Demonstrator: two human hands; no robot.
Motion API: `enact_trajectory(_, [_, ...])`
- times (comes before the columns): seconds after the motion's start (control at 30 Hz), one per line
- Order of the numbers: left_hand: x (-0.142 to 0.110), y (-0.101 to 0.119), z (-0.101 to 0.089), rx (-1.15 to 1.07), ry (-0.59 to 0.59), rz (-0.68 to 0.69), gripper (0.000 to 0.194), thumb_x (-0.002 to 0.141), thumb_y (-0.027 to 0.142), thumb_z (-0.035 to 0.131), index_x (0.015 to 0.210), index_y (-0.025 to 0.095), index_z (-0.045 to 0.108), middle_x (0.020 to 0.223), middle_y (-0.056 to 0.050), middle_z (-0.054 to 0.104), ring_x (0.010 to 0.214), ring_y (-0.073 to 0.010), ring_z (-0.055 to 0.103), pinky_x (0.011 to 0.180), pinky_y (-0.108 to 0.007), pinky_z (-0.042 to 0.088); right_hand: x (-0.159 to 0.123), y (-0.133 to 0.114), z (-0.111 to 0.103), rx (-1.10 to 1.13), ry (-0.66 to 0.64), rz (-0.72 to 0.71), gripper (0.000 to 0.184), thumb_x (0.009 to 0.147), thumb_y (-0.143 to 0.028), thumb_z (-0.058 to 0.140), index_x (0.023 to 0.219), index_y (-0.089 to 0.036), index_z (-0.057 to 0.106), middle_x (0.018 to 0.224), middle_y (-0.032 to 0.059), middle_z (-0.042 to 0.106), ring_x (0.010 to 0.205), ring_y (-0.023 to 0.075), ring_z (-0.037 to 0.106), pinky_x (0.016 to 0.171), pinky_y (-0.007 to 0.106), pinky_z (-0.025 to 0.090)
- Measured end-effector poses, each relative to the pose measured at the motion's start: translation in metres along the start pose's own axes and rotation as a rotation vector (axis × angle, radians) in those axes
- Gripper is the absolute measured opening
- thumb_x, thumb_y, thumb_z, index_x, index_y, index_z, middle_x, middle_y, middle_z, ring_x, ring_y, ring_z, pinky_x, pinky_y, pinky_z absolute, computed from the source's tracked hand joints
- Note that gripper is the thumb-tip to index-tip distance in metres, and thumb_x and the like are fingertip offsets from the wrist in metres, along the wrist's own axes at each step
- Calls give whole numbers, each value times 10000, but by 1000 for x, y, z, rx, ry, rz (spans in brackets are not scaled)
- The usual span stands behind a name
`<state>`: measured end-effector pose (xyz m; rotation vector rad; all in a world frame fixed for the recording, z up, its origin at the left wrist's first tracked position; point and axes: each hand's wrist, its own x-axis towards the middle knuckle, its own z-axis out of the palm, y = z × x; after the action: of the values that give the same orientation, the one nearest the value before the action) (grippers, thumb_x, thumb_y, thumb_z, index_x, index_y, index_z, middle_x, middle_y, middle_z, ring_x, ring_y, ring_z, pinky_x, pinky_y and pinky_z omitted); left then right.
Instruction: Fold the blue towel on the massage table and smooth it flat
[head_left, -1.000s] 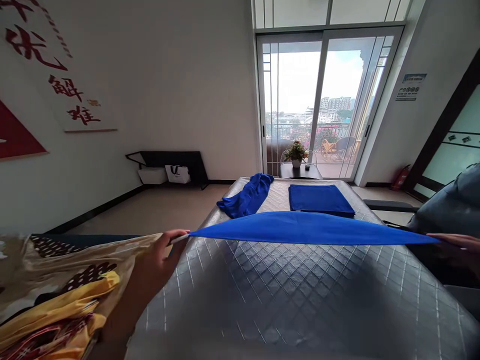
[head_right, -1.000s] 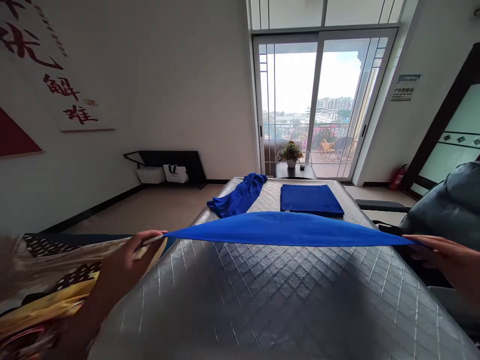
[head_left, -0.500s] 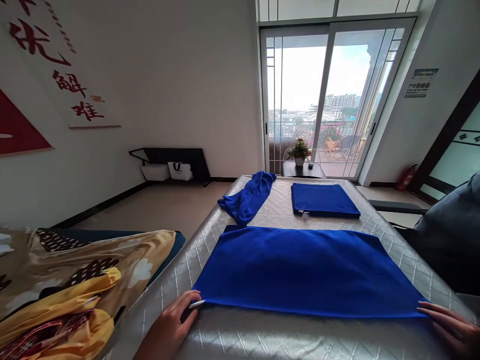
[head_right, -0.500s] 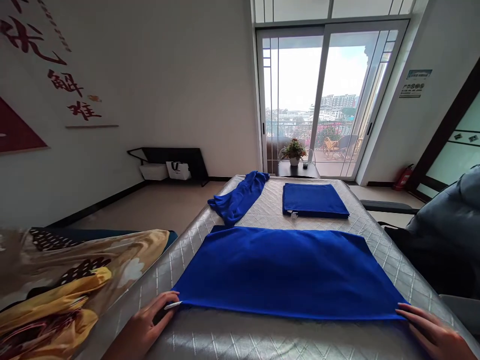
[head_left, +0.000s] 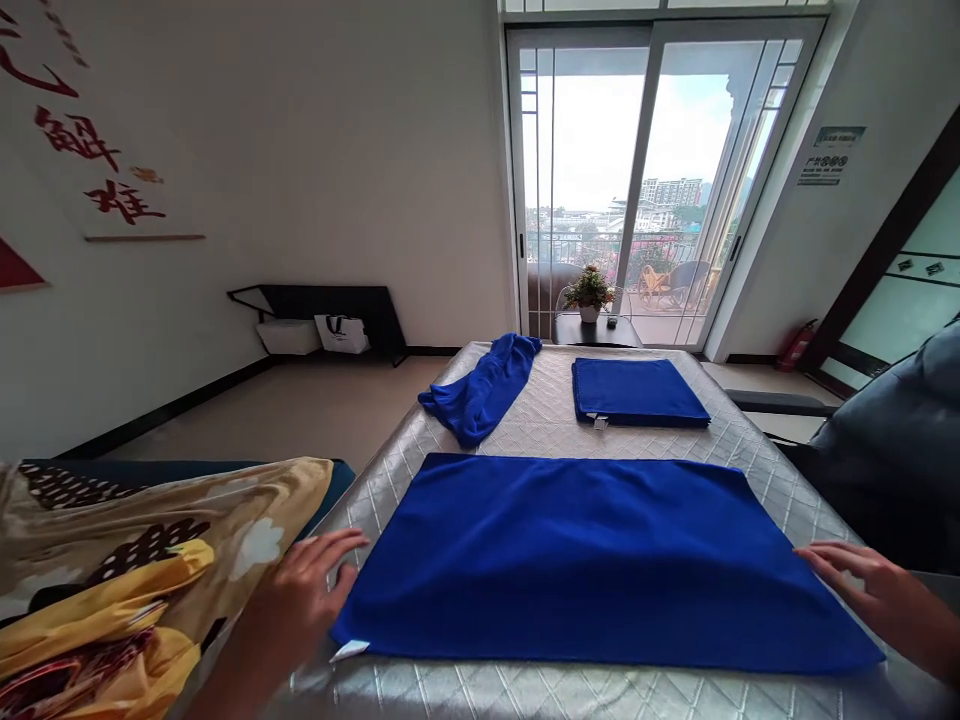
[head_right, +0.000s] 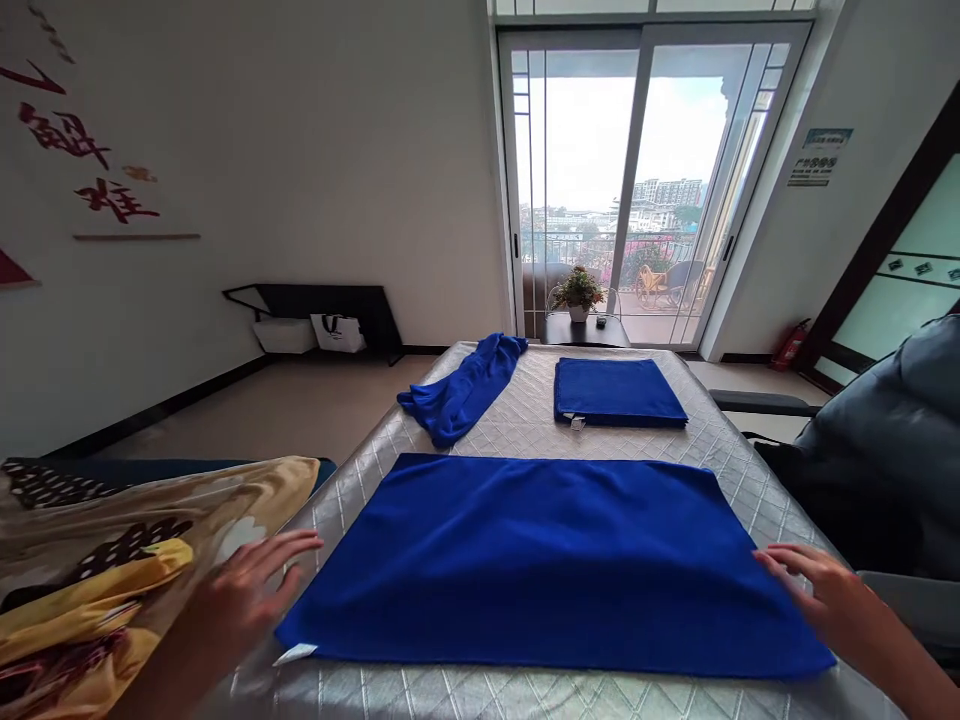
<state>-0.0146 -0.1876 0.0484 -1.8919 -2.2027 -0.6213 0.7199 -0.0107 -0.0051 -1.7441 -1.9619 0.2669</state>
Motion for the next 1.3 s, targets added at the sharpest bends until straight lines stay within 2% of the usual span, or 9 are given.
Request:
enact_trajectory(0.07, [57,19,11,-86,-58,73,390,930,412,439,1129,255,736,1240,-75,750,1212,-282,651,1093,-448,482,47,-22,2,40,-151,19,461,848,-698,476,887,-389,816,1127,87,781,1023,359,732,861,433,591])
enact_trajectory(0.17, [128,45,49,-97,-154,85,435,950,394,408,1202,216,714,1304,-95,722,1265,-267,624,1146,-429,435,102,-47,26,-62,-107,95,552,867,-626,407,1045,-270,789,1155,143,765,1061,360,718,946,451,542])
enact_trajectory(0.27, [156,51,92,-78,-228,35,492,973,415,393,1283,166,684,1413,-128,658,1345,-277,574,1173,-435,408,126,-50,60,-223,9,247,660,870,-631,360,1181,-188,738,1243,215,708,1135,401,672,968,515,518])
enact_trajectory(0.43, [146,24,128,-56,-287,32,615,1018,522,321,1459,165,559,1568,-139,510,1492,-273,408,1238,-448,307,135,-21,88,-92,48,267,560,852,-585,396,1137,-208,695,1077,177,753,998,368,711,877,491,539])
enact_trajectory(0.57, [143,8,136,-25,-308,45,612,1044,516,275,1526,197,478,1614,-136,447,1528,-261,344,1254,-482,261,140,-8,84,192,152,239,433,800,-539,479,1038,-229,664,984,128,771,835,291,734,775,397,547])
enact_trajectory(0.77, [147,9,143,10,-326,41,619,1055,482,281,1564,154,407,1644,-179,372,1551,-288,287,1248,-527,244,139,-1,80,105,206,191,387,829,-491,441,942,-265,733,891,80,774,782,292,716,805,422,522])
enact_trajectory(1.07, [144,17,133,16,-265,64,620,1053,519,296,1572,198,408,1653,-141,372,1554,-292,277,1264,-531,231,128,-23,87,-306,195,47,499,930,-370,335,1215,-233,721,1321,123,677,1199,350,621,1052,509,476])
enact_trajectory(1.2, [138,24,127,-30,-292,115,648,1034,609,305,1551,246,452,1656,-107,372,1539,-293,317,1261,-509,255,120,-47,101,-203,35,-121,545,978,-513,332,1321,-263,673,1466,76,597,1337,305,552,1152,477,421])
enact_trajectory(1.3, [135,27,127,-29,-346,115,674,1022,638,317,1567,254,419,1653,-109,374,1539,-318,311,1248,-531,262,111,-57,113,-211,-91,-134,668,980,-623,296,1491,-264,535,1592,62,472,1484,292,397,1234,500,303])
